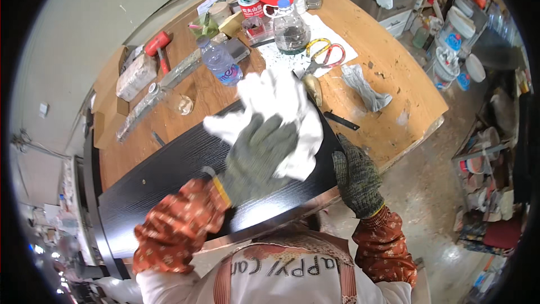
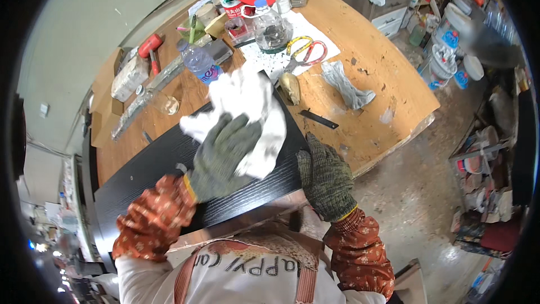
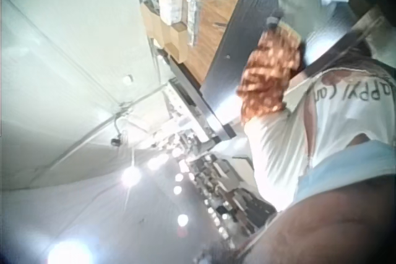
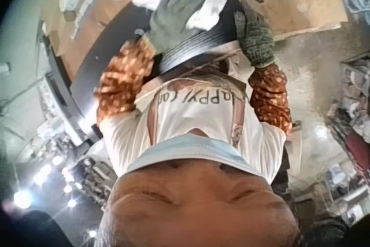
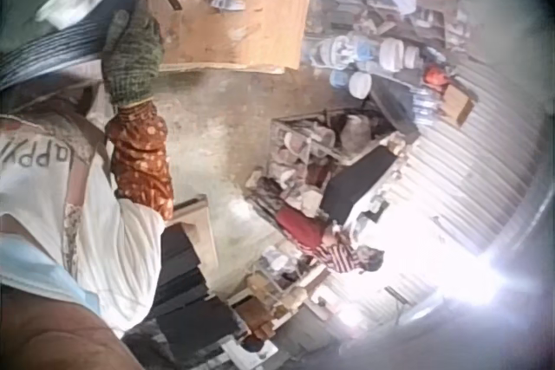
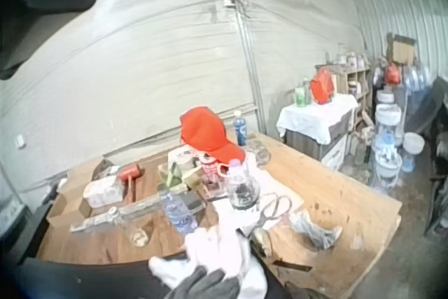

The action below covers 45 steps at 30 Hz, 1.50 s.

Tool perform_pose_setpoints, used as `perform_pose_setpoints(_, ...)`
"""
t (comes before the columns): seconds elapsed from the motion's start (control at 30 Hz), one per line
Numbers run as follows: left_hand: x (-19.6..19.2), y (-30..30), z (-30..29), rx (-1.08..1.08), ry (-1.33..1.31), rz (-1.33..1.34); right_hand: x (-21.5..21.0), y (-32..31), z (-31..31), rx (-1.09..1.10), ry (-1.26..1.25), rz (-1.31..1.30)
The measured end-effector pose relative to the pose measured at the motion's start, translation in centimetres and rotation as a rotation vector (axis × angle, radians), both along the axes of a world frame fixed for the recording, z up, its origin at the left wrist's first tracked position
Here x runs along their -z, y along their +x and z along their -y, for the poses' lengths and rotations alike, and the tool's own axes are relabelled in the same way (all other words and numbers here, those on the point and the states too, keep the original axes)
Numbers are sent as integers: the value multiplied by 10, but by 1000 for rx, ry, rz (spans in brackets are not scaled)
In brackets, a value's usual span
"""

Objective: Cleaning and polishing black wood furniture panels using a rag and a sponge with liquid.

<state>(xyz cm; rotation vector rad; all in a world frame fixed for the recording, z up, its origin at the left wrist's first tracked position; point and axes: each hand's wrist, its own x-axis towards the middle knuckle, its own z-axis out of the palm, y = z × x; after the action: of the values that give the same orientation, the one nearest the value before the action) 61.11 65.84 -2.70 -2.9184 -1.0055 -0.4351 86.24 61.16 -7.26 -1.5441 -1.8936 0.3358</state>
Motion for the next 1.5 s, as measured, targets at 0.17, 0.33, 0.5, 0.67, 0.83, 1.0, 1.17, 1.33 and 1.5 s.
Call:
perform_pose_setpoints(0.17, -8, 5, -88, -463, -177, 206, -2, 0, 0, -21, -53, -151)
perform_pose_setpoints(0.33, 10, 67, -39, -147, 238, -245, 16, 6, -4, -45, 66, -199)
perform_pose_setpoints(0.5, -8, 34, -86, -542, -313, 44, 17, 13, -1, -83, 20, -173)
perform_pose_setpoints(0.67, 9, 50, -56, -525, 66, -225, 19, 0, -6, -106, 94, -159)
perform_pose_setpoints(0.83, 4, 50, -13, -298, 7, -456, 22, 13, -4, -122, 196, -36)
perform_pose_setpoints(1.0, -7, 25, -64, -768, -209, -64, 18, 10, -8, -165, 173, -89)
perform_pose_setpoints(1.17, 8, 89, -35, -349, -3, -198, 26, 15, -7, -199, 125, -57)
perform_pose_setpoints(1.33, 8, -22, -21, -921, -38, 174, 34, 21, -7, -244, 178, -63)
perform_pose_setpoints(1.5, 18, -143, 47, -1195, -25, 115, 31, 17, -8, -257, 113, -44)
